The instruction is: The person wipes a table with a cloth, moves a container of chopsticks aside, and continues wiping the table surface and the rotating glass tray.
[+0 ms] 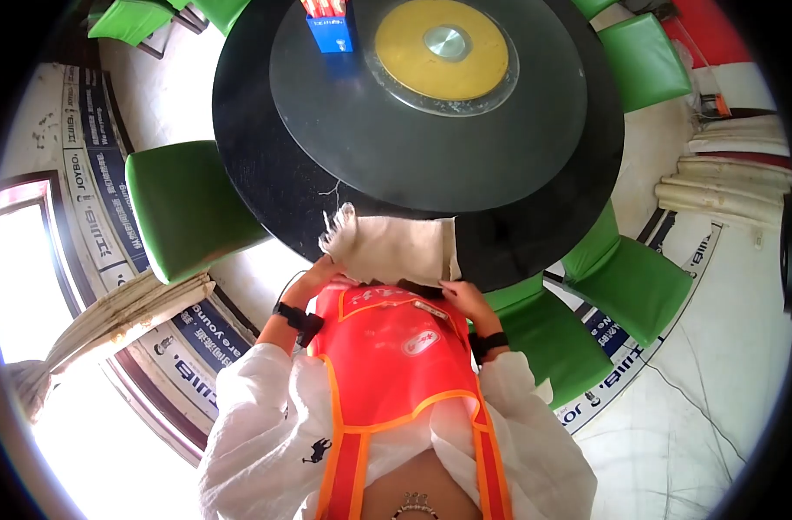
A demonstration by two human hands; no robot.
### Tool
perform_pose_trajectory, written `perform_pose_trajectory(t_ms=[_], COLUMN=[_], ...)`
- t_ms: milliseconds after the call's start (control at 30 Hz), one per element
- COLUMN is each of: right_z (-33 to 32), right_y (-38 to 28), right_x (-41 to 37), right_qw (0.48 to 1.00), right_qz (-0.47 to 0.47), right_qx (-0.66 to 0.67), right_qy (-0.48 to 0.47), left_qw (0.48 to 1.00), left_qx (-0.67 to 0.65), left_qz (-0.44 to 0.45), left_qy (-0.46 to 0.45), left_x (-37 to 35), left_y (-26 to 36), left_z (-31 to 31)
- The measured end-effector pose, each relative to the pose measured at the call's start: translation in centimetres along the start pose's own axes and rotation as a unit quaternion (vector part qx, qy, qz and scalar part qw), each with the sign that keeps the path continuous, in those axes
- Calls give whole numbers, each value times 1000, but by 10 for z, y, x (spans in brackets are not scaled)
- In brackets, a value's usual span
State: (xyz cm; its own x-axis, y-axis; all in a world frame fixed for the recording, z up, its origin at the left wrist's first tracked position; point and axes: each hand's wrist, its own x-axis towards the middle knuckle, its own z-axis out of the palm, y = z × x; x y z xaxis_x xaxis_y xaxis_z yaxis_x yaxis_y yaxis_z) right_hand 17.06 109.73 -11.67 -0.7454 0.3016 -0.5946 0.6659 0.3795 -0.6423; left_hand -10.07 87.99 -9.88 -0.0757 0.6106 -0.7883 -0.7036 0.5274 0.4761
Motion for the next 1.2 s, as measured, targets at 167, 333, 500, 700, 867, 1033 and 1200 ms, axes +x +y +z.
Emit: perform_pose_trajectory(t_ms=[167, 333, 500, 700, 867, 1033, 1200], right_z=[20, 16, 16, 2, -13, 15, 7], right_y=[3, -2, -12, -3, 5, 2, -7], right_x=[-9, 22, 54, 65, 66, 52, 74], right_qw=[999, 985, 973, 967, 968, 966, 945], right_qz=[-20, -95, -198, -93, 4, -68, -98], right_qx=[32, -51, 1, -34, -155, -141, -187], right_qy=[-7, 135, 119, 233, 200, 206, 248], left_qw=[921, 730, 669, 599, 541, 518, 565], left_qx=[309, 576, 652, 692, 739, 762, 735], left_qz=[-20, 260, 314, 253, 253, 294, 259], left_qy=[238, 262, 170, 312, 311, 253, 270], left_x=[14, 31, 64, 90, 89, 85, 97], left_y=[-39, -32, -30, -27, -18, -33, -11], left_z=[-28, -15, 33, 29, 29, 43, 42])
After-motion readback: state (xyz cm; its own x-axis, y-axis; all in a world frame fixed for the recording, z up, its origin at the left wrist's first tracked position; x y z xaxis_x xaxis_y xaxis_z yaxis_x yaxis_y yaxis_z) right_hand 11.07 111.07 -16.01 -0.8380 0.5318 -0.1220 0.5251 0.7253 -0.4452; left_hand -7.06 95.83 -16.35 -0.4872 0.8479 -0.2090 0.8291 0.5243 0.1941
